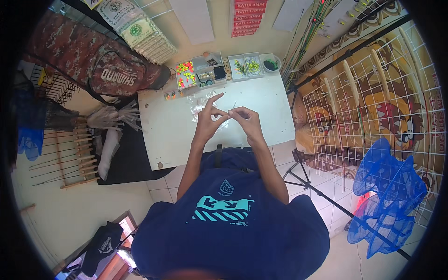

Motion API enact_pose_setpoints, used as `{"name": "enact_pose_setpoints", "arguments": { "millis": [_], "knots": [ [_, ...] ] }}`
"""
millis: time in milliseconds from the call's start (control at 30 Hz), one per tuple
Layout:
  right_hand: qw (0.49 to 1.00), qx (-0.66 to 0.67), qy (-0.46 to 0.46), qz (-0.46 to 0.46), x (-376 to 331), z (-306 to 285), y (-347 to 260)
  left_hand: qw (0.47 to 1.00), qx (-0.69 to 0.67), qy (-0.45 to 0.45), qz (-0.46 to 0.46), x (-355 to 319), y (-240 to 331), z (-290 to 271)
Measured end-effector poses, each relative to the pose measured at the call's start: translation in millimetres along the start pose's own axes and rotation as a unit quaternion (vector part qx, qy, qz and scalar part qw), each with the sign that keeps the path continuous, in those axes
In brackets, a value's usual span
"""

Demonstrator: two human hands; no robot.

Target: The recorder is assembling small fishing lure components, specifically attaching hooks or beads to a line.

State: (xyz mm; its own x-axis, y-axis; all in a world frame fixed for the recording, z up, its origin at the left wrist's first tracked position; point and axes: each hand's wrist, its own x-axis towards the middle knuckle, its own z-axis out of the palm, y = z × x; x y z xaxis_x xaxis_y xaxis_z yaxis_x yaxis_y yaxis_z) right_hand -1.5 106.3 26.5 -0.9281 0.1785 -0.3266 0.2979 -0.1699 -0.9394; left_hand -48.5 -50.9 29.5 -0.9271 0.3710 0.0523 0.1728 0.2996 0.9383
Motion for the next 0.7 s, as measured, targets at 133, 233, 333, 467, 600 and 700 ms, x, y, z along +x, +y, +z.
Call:
{"name": "enact_pose_setpoints", "arguments": {
  "millis": [133,233,333,467,600,700],
  "knots": [
    [0.999,0.002,-0.01,-0.045,3,1,0,1.0,-0.029,-0.001,-0.004,2,0,-6],
    [0.996,-0.021,-0.006,-0.083,7,-5,-2,0.999,-0.035,0.031,0.019,5,-3,-16],
    [0.987,-0.103,-0.077,-0.097,9,-15,-16,0.996,0.049,0.042,0.065,5,0,-30],
    [0.954,-0.225,-0.177,-0.094,14,-22,-35,0.984,0.039,-0.035,0.168,9,10,-34],
    [0.927,-0.278,-0.24,-0.078,18,-26,-47,0.979,0.056,-0.118,0.159,11,14,-32],
    [0.927,-0.259,-0.263,-0.06,18,-29,-55,0.977,0.107,-0.118,0.144,12,22,-37]
  ]
}}
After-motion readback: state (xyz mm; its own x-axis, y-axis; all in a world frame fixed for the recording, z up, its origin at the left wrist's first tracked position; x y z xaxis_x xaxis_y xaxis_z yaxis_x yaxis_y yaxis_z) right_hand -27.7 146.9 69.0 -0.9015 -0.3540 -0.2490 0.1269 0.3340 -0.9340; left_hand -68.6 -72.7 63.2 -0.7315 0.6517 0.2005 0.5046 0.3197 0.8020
